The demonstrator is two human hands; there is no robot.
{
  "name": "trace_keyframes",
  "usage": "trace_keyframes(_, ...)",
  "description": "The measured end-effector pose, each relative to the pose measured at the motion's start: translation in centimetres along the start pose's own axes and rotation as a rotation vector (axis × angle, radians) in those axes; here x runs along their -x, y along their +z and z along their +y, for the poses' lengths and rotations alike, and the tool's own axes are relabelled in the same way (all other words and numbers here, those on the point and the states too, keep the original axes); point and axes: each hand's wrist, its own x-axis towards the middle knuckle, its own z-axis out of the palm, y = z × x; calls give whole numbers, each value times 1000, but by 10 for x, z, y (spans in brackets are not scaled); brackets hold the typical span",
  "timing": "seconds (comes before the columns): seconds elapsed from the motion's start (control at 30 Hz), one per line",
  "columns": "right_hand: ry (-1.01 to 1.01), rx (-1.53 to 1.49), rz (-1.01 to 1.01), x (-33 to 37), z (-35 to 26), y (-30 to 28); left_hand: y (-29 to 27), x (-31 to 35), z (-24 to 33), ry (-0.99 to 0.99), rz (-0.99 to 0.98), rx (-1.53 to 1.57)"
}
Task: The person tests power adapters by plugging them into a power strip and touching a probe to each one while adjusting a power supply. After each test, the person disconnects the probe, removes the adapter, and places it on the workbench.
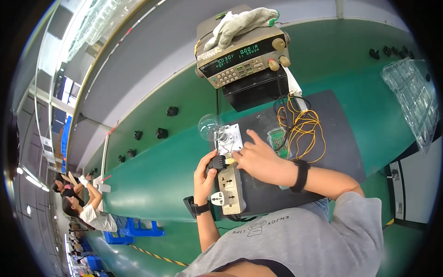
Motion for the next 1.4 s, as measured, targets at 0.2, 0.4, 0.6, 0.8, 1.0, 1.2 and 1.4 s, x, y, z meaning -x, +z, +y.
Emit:
trace_keyframes(0.2, -11, -12, 119, -7, -7, 10, 2, 4, -13, -6, 33, 85)
trace_keyframes(0.4, 42, -70, 55, -6, -3, 8, 0, 6, -22, -6, 6, 151)
trace_keyframes(0.6, 80, -99, 47, 0, -1, 10, 2, 6, -20, -15, 20, 185)
trace_keyframes(0.8, 81, -122, 15, -1, -2, 7, 0, 9, -14, -85, 53, 240)
trace_keyframes(1.0, 145, 37, -220, 27, 14, 10, -1, 4, -15, -106, 43, 304)
trace_keyframes(1.2, 177, -24, -266, 57, 32, 8, -5, -11, -6, 117, 255, 226)
trace_keyframes(1.4, 157, -117, -165, 53, 34, 12, -43, -72, 29, 81, 458, -19)
